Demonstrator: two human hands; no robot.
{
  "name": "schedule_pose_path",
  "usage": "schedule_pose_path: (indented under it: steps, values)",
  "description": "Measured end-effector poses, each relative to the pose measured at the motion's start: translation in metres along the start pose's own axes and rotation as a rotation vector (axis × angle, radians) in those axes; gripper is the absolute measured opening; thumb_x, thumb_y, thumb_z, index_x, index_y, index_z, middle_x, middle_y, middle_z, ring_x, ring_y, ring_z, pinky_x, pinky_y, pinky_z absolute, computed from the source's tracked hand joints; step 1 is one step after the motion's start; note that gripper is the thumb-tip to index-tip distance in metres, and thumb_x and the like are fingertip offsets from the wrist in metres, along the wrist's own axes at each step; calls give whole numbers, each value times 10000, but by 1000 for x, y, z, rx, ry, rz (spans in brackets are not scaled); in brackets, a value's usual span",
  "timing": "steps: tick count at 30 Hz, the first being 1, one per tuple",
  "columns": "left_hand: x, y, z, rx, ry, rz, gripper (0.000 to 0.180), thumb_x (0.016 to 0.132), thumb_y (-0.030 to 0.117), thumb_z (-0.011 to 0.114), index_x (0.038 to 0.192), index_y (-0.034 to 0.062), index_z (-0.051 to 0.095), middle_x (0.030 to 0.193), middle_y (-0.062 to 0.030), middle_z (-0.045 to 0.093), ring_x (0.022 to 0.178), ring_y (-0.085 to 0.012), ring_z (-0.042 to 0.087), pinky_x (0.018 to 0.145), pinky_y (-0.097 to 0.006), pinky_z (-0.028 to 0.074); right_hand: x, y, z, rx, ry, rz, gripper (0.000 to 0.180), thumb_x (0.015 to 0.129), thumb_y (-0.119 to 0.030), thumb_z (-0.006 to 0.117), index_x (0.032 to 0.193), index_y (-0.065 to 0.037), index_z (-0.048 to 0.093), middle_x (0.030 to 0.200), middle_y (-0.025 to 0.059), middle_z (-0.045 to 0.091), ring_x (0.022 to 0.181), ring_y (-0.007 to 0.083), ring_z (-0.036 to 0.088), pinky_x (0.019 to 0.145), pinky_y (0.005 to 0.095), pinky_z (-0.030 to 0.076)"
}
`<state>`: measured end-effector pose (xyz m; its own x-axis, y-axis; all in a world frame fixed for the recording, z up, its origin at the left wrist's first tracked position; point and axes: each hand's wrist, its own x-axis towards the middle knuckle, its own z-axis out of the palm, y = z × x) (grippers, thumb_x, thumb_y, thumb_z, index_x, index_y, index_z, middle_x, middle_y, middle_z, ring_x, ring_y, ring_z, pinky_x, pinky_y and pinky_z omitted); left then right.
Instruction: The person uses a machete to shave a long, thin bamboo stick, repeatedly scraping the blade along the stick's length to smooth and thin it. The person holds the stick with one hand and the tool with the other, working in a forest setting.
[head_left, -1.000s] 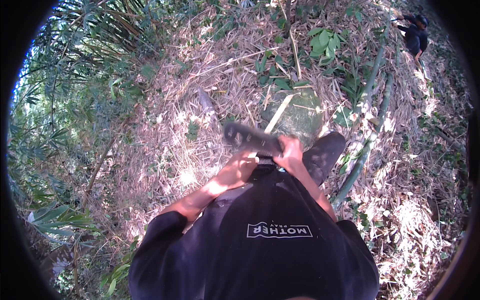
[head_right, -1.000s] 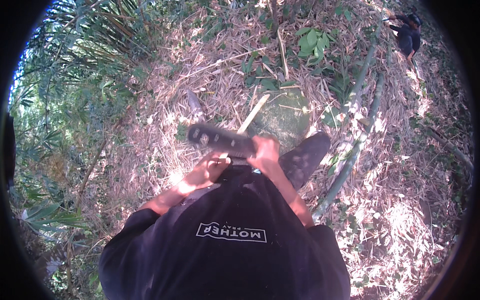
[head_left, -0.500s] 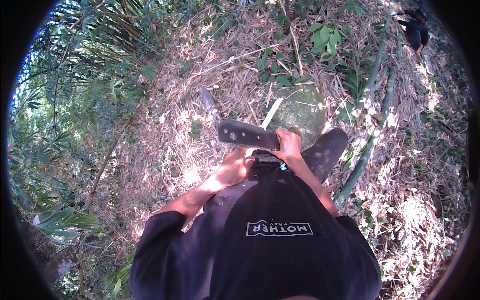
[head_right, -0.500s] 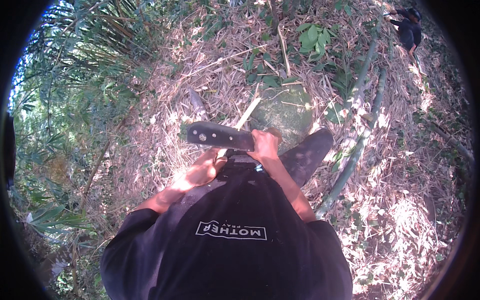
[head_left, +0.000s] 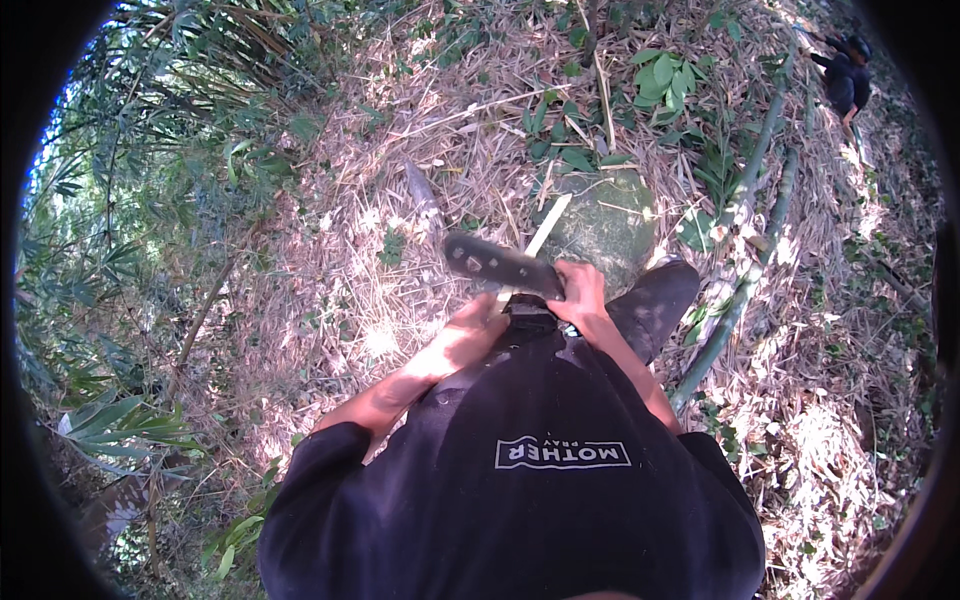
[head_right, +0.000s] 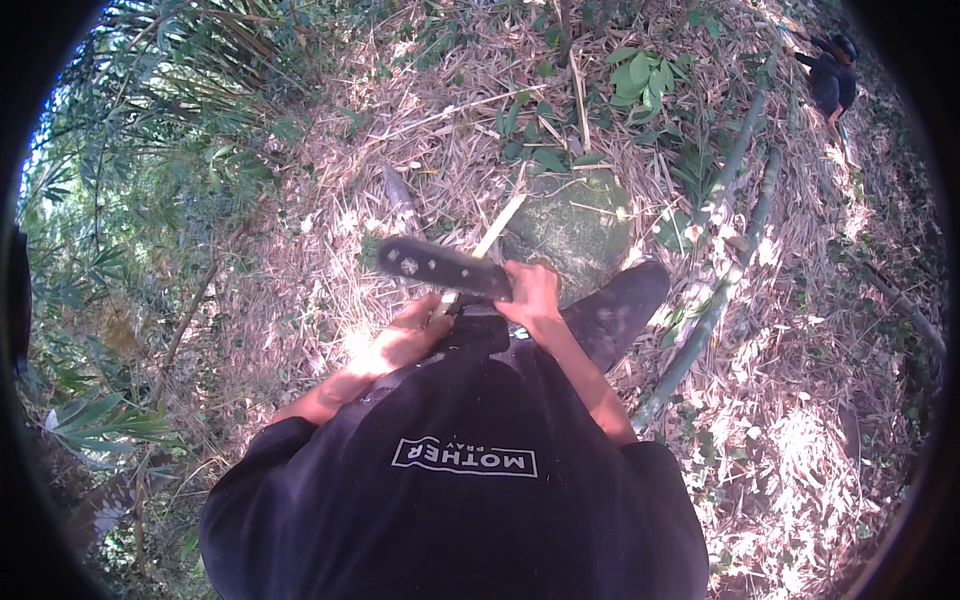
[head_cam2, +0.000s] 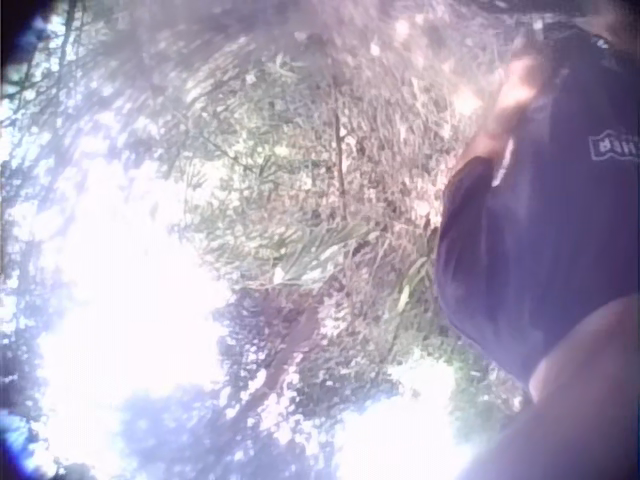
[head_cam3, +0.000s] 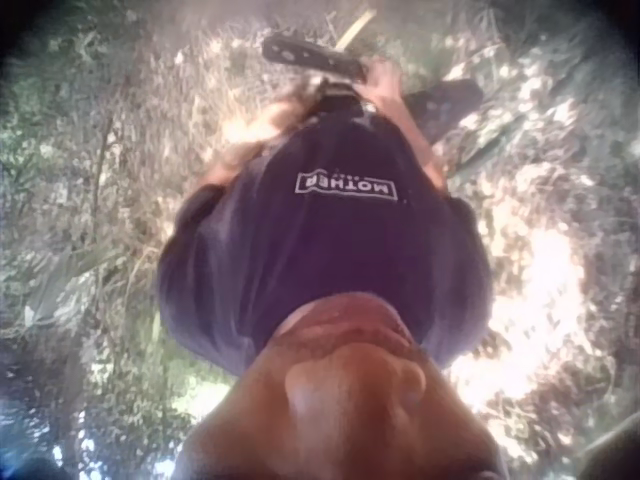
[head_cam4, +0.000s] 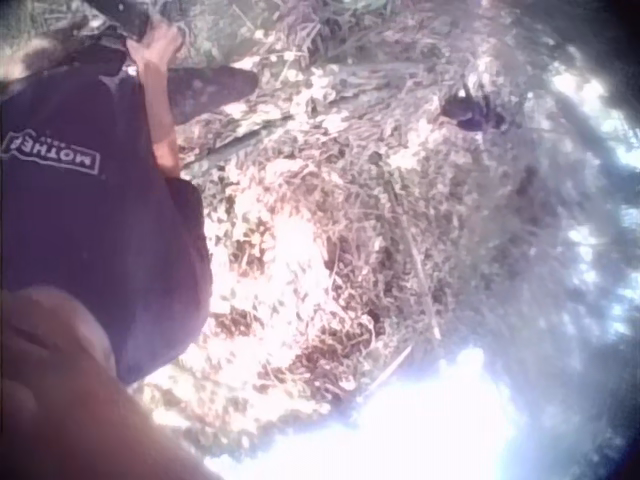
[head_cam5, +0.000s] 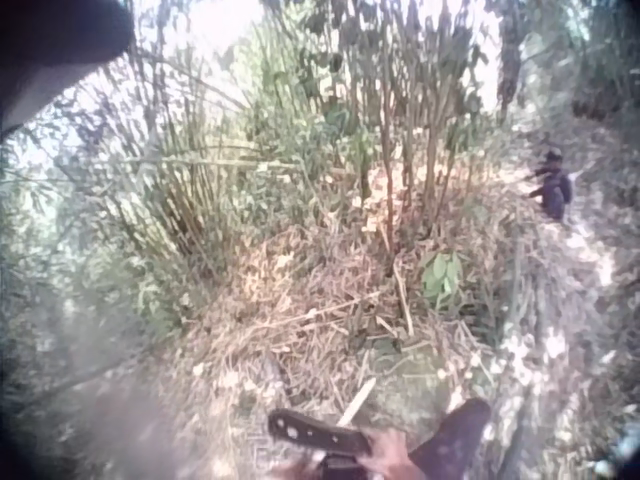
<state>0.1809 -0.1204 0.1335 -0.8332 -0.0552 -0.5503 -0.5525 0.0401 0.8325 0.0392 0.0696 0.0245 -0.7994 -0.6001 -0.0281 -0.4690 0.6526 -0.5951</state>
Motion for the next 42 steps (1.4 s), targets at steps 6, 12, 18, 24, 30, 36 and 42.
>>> schedule_pose_path:
  steps: [6,12,18,24,30,36,42]
  values:
    - [0,-8,-14,225,-73,38,301,978,290,570,1086,10,564,943,-152,598,911,-257,592,810,-408,451,26,67,5,177,168,633,330,777,-329,673,849,-11,721,659,200,656,627,335,676,632,427,512]
    - [20,-21,-5,16,-10,6,338,989,329,540,1101,12,572,809,-81,577,786,-192,569,717,-380,455,7,-14,-1,137,142,31,223,669,-180,757,800,-39,646,667,170,625,632,364,644,624,443,503]
    - [25,-67,-12,-499,-112,-286,273,1008,197,534,1220,30,571,835,4,619,753,-93,568,660,-247,453,-7,-11,1,122,-48,-109,300,555,-153,747,807,-63,612,711,134,612,682,374,581,683,430,471]
    - [3,-29,-13,-218,-166,-14,321,1008,206,541,1262,12,566,1053,-70,640,974,-120,572,844,-272,464,11,9,11,153,-21,314,279,732,-265,722,724,-4,623,613,168,603,555,270,613,563,421,473]
    - [1,19,0,-148,-11,-170,253,1013,155,529,1218,19,588,1046,-97,640,1007,-169,575,882,-314,468,-8,3,18,42,-152,-91,306,654,-284,765,790,-41,639,717,152,656,648,349,625,604,445,483]
    - [6,-7,-12,289,-122,-151,416,977,263,536,1260,-42,517,1138,-198,630,1051,-263,595,924,-394,449,6,5,6,123,-184,327,352,723,-355,749,935,-75,726,757,177,692,766,376,688,728,458,551]
    - [21,-14,-10,144,-124,-81,491,969,235,554,1387,-9,467,1234,-244,619,1208,-296,563,1038,-392,400,-13,2,14,261,0,-154,293,724,-289,743,827,-19,693,701,209,651,687,414,637,662,475,502]
